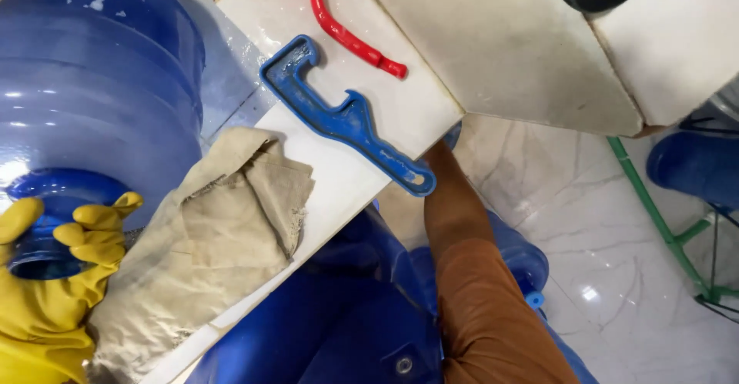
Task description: Cleaning a large plastic water jug by scrubbing the exterior with a sponge and brush, scrubbing the interior with a long-handled brush, and rinsing with water.
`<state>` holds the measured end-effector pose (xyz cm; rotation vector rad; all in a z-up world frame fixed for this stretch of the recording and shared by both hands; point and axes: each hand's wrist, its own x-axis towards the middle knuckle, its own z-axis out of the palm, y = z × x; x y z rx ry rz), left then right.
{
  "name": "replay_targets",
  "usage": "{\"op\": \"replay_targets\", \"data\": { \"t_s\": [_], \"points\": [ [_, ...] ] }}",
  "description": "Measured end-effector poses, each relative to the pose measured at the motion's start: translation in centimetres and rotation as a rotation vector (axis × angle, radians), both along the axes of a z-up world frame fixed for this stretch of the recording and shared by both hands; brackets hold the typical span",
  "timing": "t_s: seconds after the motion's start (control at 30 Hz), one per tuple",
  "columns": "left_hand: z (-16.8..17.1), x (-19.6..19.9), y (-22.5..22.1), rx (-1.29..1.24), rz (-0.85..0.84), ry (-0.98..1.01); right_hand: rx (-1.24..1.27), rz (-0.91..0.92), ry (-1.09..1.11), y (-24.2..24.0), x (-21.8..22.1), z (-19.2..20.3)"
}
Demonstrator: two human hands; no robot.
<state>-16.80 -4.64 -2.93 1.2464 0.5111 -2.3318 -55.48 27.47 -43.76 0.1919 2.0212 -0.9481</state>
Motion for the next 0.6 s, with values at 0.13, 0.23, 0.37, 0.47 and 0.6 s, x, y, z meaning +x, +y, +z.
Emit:
{"op": "replay_targets", "data": {
  "t_s": [0.13,0.23,0.37,0.47,0.6],
  "points": [
    [1.8,-0.6,-1.6,0.066,-0.015,0.033,0.196,0.522,0.082,4.0,4.2,-0.1],
    [1.9,-1.2,-1.5,0.159,0.047,0.071,0.327,0.948,0.196,6.7,5.7,-2.5],
    [1.2,-1.1,-1.5,0.115,-0.024,0.017,0.131,0.978,0.532,10.3,10.9,12.9],
    [1.3,-1.7,-2.3,0.117,-0.031,0.069,0.211,1.049,0.597,8.8,11.8,24.3],
    [2.2,-1.3,-1.5,0.190,-0.059,0.044,0.290,0.693,0.449,2.7,13.3,40.9]
  ]
}}
